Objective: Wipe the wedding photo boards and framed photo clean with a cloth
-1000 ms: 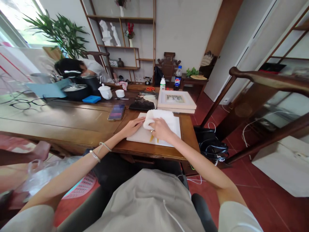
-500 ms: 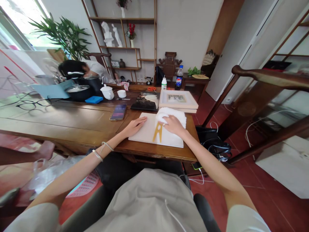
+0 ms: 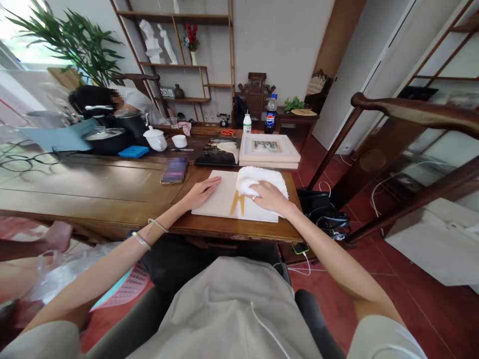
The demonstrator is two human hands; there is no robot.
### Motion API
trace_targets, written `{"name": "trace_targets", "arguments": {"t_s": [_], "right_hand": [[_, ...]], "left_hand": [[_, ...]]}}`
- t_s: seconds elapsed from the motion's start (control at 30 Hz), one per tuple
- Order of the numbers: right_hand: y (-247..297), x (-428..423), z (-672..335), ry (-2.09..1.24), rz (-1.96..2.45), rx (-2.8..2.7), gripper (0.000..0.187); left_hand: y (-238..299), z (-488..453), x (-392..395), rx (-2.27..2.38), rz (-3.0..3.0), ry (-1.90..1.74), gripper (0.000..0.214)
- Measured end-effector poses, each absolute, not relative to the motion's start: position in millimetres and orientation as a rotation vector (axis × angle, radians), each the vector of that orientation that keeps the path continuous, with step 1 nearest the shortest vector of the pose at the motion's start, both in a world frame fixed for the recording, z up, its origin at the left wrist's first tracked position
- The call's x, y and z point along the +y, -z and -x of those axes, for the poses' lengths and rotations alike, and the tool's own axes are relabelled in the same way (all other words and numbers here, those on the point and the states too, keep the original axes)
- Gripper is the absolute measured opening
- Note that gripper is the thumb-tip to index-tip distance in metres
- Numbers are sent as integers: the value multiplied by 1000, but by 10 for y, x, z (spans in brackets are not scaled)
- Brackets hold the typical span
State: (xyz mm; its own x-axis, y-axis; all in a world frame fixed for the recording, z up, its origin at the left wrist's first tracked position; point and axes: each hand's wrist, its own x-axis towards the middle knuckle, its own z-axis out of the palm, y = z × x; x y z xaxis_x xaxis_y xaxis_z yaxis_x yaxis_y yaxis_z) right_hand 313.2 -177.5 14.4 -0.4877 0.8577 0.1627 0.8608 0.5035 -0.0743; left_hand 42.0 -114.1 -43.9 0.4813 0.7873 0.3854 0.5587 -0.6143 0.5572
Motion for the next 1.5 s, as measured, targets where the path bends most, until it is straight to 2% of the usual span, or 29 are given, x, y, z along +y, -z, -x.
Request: {"name": "trace_targets", "arguments": {"t_s": [0.17, 0.47, 0.63, 0.77, 0.93, 1.07, 1.2, 1.33, 1.5], "right_hand": [[-92, -1564, -3114, 120, 1543, -2484, 27], [-276, -2354, -3203, -160, 1353, -2631, 18], [-152, -1842, -3394, -122, 1452, -2516, 28], [-81, -1509, -3395, -20, 1487, -2436, 29], [-171, -1867, -3264, 30, 1492, -2513, 29], [-300, -2187, -3177, -70, 1409, -2549, 27], [-255, -2024, -3074, -109, 1357, -2501, 29], [-126, -1647, -2985, -61, 1229, -2507, 18], [-127, -1754, -2843, 32, 1224, -2583, 26]], "left_hand": [[402, -427, -1177, 1130, -2381, -885, 49], [403, -430, -1162, 1136, -2363, -874, 47], [399, -434, -1169, 1132, -2350, -883, 47], [406, -437, -1168, 1125, -2351, -887, 48], [395, -433, -1171, 1138, -2357, -874, 47], [375, -435, -1182, 1142, -2360, -855, 47], [381, -433, -1184, 1144, -2358, -865, 47], [395, -431, -1179, 1143, -2355, -872, 47], [390, -440, -1181, 1135, -2350, -870, 49]]}}
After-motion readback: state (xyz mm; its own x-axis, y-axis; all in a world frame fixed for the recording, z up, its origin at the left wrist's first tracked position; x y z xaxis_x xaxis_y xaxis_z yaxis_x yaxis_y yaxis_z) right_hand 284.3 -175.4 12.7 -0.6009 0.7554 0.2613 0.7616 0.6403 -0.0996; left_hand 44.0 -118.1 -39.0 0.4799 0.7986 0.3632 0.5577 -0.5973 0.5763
